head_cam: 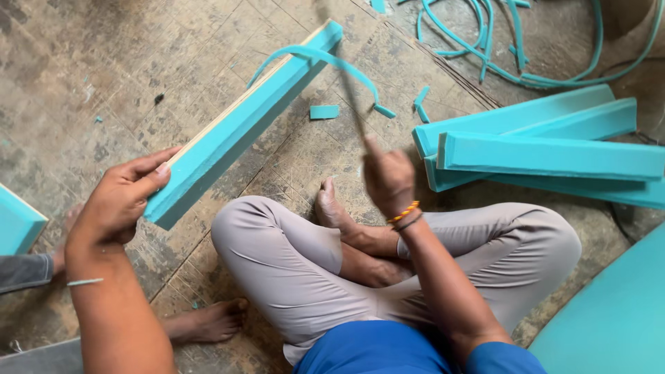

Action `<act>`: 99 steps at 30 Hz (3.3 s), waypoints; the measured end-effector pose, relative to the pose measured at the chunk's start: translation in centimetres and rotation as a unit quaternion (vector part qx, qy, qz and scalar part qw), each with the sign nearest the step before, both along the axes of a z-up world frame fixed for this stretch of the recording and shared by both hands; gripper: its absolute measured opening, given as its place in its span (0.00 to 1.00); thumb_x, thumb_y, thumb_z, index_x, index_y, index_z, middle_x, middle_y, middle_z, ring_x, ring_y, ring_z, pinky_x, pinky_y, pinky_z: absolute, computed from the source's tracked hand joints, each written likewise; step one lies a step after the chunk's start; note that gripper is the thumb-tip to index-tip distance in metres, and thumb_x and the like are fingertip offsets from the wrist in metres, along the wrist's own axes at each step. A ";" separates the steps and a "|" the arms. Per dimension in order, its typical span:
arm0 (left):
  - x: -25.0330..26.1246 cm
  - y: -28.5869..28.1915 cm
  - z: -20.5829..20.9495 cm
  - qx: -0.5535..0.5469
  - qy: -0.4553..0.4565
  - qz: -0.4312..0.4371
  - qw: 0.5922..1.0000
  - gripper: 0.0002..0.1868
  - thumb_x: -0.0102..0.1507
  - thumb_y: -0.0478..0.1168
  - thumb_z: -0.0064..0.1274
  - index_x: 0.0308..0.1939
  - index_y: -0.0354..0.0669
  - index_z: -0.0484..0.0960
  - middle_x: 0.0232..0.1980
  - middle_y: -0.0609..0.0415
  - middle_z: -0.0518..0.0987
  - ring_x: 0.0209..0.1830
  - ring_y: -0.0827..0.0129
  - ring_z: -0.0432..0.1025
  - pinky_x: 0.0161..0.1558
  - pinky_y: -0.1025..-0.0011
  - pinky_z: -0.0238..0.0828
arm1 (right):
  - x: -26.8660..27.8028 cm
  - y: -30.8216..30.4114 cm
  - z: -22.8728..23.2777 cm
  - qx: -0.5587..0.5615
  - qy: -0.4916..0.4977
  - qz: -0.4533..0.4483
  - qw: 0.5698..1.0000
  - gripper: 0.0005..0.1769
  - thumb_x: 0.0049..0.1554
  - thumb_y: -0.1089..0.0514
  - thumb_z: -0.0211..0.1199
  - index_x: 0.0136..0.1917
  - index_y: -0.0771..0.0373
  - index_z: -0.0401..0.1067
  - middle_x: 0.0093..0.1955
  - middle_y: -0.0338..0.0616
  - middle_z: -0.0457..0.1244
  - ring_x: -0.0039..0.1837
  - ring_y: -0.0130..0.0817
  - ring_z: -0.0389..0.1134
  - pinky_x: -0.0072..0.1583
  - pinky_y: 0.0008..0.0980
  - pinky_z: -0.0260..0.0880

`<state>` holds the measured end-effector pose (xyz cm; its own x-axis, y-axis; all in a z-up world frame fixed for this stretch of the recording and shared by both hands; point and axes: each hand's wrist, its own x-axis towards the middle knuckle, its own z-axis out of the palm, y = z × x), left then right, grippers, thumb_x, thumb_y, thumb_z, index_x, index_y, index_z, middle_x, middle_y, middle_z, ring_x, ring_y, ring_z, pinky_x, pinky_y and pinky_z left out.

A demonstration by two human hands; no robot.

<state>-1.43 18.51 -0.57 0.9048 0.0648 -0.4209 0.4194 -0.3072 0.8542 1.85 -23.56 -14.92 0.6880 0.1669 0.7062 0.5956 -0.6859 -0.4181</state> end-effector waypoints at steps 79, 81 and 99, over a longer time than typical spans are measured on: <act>9.3 -17.5 -16.6 -0.641 -0.080 0.199 0.737 0.40 0.69 0.71 0.29 0.67 0.41 0.69 0.59 0.39 0.78 0.53 0.46 0.78 0.48 0.42 0.80 | -3.3 8.0 0.3 0.253 0.351 0.152 0.888 0.25 0.64 0.64 0.64 0.74 0.65 0.68 0.47 0.42 0.69 0.47 0.20 0.66 0.49 0.24 0.69; 9.7 -17.5 -16.2 -0.629 -0.076 0.211 0.744 0.42 0.68 0.71 0.29 0.67 0.39 0.69 0.57 0.37 0.78 0.51 0.45 0.78 0.46 0.42 0.81 | -3.8 7.8 0.3 0.177 0.329 0.136 0.918 0.28 0.62 0.65 0.66 0.74 0.65 0.68 0.40 0.41 0.67 0.39 0.20 0.61 0.43 0.25 0.64; 8.5 -18.6 -14.0 -0.551 -0.161 0.236 0.784 0.48 0.56 0.81 0.39 0.57 0.42 0.68 0.49 0.35 0.78 0.37 0.45 0.81 0.37 0.46 0.85 | -10.4 4.0 -0.4 0.159 0.319 0.160 0.921 0.25 0.59 0.68 0.66 0.69 0.69 0.69 0.48 0.51 0.71 0.46 0.29 0.72 0.50 0.27 0.71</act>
